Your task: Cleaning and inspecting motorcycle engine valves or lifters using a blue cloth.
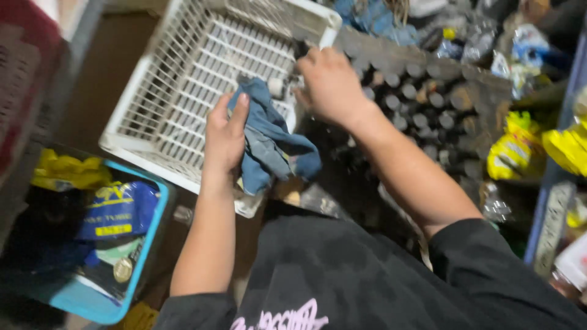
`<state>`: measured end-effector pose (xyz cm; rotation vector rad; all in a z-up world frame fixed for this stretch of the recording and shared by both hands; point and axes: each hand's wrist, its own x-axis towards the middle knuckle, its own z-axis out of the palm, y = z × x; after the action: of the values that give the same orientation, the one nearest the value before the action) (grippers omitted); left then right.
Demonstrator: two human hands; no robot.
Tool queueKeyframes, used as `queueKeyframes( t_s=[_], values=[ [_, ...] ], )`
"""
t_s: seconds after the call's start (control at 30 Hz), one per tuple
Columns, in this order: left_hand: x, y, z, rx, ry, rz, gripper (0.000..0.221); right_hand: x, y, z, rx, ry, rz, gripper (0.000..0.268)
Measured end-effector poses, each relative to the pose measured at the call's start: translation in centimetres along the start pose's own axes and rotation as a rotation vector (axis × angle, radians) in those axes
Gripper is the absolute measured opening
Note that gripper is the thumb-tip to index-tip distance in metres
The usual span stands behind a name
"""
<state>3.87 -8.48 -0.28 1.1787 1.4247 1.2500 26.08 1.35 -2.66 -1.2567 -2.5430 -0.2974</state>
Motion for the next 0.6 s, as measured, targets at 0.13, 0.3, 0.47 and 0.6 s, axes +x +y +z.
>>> queueKeyframes(
  t_s=[0.13, 0.3, 0.47, 0.6],
  values=[
    [5.8, -8.6, -2.7, 0.064, 0.026, -0.041, 0.061, 4.3, -3.2, 3.7, 0.155, -0.092, -0.095, 0.043],
    [8.2, -4.3, -3.8, 0.286, -0.001, -0.262, 0.065, 10.4, -4.7, 14.1, 0.158, -0.377, -0.058, 0.022],
    [9.9, -3.2, -5.2, 0.107, -0.041, -0.366, 0.078, 12.8, -5.7, 17.2, 0.19, -0.571, -0.041, 0.027],
    [9.5, -2.4, -5.2, 0.04, -0.072, -0.441, 0.079, 12.6, -5.8, 13.3, 0.129, -0.592, -0.021, 0.035]
  ],
)
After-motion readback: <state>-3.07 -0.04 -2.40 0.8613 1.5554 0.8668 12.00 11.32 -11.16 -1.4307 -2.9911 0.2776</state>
